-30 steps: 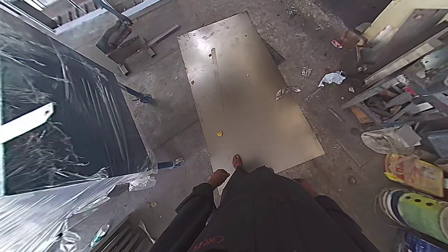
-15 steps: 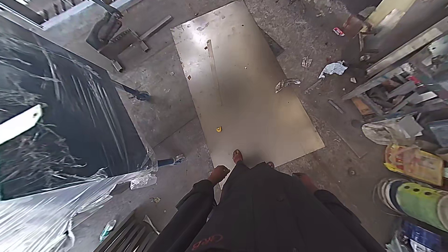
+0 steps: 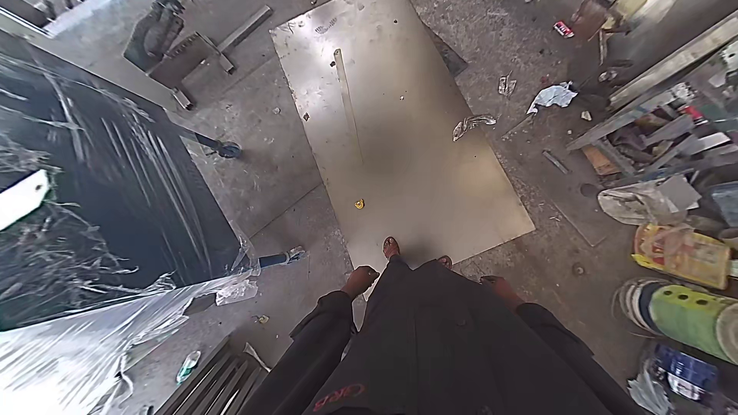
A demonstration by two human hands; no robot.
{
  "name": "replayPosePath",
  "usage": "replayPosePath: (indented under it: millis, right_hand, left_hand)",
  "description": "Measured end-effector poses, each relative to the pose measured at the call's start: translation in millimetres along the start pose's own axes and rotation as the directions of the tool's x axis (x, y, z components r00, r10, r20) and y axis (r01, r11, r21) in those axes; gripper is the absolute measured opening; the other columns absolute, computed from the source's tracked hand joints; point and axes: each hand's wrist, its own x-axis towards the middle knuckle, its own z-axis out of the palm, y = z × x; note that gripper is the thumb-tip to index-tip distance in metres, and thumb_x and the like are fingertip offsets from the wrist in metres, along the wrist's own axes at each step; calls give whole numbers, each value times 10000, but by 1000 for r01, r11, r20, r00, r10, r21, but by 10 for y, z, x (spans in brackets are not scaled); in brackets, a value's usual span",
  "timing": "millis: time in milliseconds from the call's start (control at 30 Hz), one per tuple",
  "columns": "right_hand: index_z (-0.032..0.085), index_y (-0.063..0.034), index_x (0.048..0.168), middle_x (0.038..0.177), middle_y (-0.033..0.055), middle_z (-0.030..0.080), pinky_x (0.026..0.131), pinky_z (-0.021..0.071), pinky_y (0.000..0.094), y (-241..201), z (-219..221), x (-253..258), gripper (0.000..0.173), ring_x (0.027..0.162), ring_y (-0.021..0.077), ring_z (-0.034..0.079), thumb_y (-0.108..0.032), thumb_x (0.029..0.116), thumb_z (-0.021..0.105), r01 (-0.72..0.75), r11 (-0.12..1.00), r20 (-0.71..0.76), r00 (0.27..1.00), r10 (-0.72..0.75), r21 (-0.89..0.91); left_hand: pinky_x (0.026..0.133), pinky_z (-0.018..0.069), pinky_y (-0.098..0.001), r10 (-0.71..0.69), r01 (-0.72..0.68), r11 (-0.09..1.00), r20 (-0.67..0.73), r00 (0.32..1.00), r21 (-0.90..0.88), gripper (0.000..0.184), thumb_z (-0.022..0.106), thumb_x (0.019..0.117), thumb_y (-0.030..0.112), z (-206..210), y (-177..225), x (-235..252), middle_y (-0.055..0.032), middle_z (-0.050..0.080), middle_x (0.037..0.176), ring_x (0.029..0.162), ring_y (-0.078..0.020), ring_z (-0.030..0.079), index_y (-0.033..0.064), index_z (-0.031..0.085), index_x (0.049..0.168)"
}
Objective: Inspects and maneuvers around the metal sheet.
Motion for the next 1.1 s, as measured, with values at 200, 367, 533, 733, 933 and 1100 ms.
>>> replayPosePath:
  millis: [200, 367, 533, 733, 933, 1100]
  right_hand:
    - [692, -104, 1316, 1304, 182, 689, 1096, 440, 564, -20, -12, 15, 414, 1269, 344, 622, -384, 1094, 482, 6, 1000, -7, 1000, -6, -1]
    - [694, -109, 1317, 1305, 178, 691, 1096, 438, 569, -15, -1, 19, 422, 1270, 346, 622, -400, 1090, 490, 19, 1000, -9, 1000, -19, 5]
    - [694, -102, 1313, 1295, 182, 694, 1087, 442, 569, 1, 28, -6, 418, 1260, 346, 628, -389, 1093, 487, 22, 1000, -4, 1000, -22, 1]
    - [690, -98, 1317, 1293, 186, 693, 1087, 442, 568, -10, 46, -21, 416, 1258, 351, 627, -382, 1095, 483, 19, 1000, 9, 1000, -19, 1]
    - [701, -111, 1308, 1284, 180, 700, 1086, 442, 576, -3, 95, -3, 420, 1258, 353, 628, -403, 1085, 498, 18, 1000, -5, 1000, -18, -14]
    - [682, -112, 1339, 1323, 173, 685, 1111, 427, 573, -3, 115, 32, 425, 1289, 343, 613, -392, 1096, 473, 42, 999, -27, 999, -42, -14]
  left_hand:
    - [1022, 506, -518, -12, 12, 1000, -14, 1000, -6, 443, 522, 1082, 358, 2, 20, -22, -214, 714, 1152, 1076, -317, 695, -23, 671, 1252]
    - [1024, 499, -523, -6, 6, 1000, -8, 1000, 7, 442, 512, 1088, 350, -5, 13, -35, -219, 713, 1148, 1077, -324, 691, -30, 670, 1249]
    - [1035, 500, -522, -16, 16, 1000, -8, 1000, 8, 447, 512, 1086, 356, 8, -18, -51, -218, 711, 1171, 1095, -327, 693, -26, 668, 1258]
    - [1024, 500, -518, -10, 10, 1000, -9, 1000, 21, 445, 504, 1090, 352, 28, -59, -68, -218, 713, 1140, 1072, -323, 691, -31, 676, 1235]
    - [1029, 501, -517, -25, 24, 999, -13, 1000, -22, 451, 520, 1083, 365, 64, -109, -61, -217, 708, 1166, 1086, -323, 690, -21, 663, 1267]
    - [1015, 505, -511, -19, 18, 1000, -17, 1000, -24, 444, 518, 1084, 360, 73, -100, -109, -213, 711, 1141, 1065, -314, 690, -22, 667, 1256]
